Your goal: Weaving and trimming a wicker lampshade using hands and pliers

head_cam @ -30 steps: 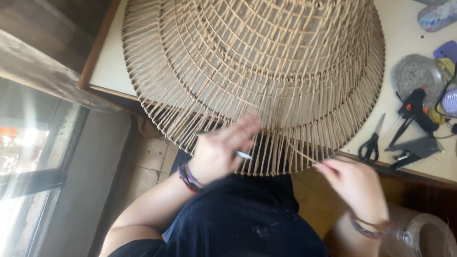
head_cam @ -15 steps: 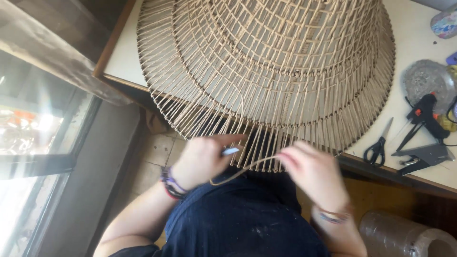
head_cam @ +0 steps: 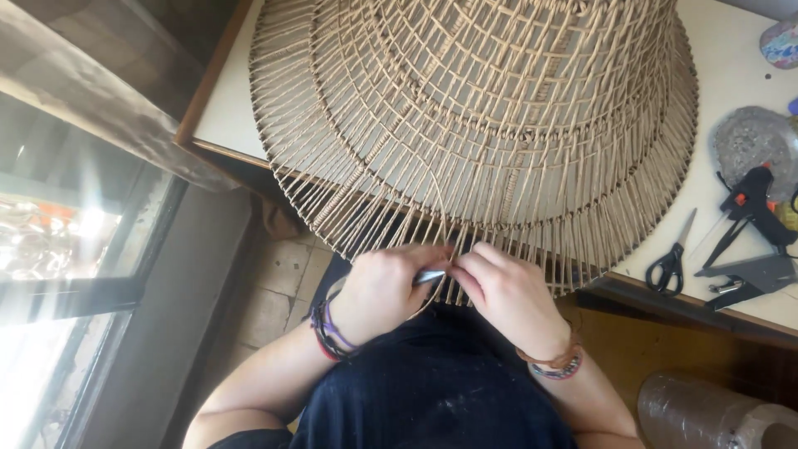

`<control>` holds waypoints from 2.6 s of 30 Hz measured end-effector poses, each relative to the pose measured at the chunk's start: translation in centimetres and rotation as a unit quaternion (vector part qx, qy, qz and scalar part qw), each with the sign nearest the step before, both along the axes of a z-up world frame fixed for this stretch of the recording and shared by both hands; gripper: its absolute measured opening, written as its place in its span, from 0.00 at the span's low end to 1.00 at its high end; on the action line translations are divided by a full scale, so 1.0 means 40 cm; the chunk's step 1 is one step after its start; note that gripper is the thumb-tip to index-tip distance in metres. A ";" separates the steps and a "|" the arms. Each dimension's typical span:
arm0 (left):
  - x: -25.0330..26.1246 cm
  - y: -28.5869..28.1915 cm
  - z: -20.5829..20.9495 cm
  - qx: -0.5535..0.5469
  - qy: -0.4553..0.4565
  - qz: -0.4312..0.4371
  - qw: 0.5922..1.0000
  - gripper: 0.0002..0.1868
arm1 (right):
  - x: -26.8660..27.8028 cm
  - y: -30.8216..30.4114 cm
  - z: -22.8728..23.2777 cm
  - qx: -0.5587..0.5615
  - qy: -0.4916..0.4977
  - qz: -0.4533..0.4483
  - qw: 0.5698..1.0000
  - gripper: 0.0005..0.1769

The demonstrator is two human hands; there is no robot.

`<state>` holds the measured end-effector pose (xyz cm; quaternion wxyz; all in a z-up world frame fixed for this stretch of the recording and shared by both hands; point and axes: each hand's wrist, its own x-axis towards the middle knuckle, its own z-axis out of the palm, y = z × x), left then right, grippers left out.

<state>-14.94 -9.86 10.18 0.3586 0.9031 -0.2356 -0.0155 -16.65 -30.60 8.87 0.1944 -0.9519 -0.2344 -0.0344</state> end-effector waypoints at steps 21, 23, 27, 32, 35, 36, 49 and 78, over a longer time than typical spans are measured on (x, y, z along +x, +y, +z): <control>0.045 -0.024 0.002 0.020 -0.001 -0.030 0.999 0.10 | 0.042 -0.017 -0.064 0.020 -0.040 -0.043 0.998 0.05; 0.066 -0.011 -0.034 0.010 0.009 -0.005 1.000 0.11 | 0.049 -0.025 -0.048 0.056 -0.039 -0.054 0.996 0.06; 0.100 0.024 -0.060 -0.202 0.147 0.125 0.960 0.07 | 0.054 -0.067 -0.080 0.214 0.024 -0.073 0.974 0.08; 0.088 -0.059 -0.052 -0.513 0.226 0.141 0.816 0.11 | 0.053 0.073 -0.051 0.263 0.162 0.036 0.950 0.29; 0.094 -0.073 -0.059 -0.554 0.216 0.154 0.789 0.11 | 0.073 0.092 -0.046 0.242 0.145 0.034 0.959 0.29; 0.096 -0.074 -0.063 -0.573 0.212 0.164 0.775 0.11 | 0.080 0.097 -0.031 0.214 0.110 0.032 0.970 0.28; 0.205 0.066 -0.108 -0.271 -0.102 0.165 0.943 0.06 | 0.026 -0.026 -0.013 0.417 0.374 0.036 0.828 0.16; 0.273 0.052 -0.129 0.083 -0.337 -0.053 0.936 0.05 | 0.050 -0.012 -0.107 0.487 0.474 -0.100 0.727 0.28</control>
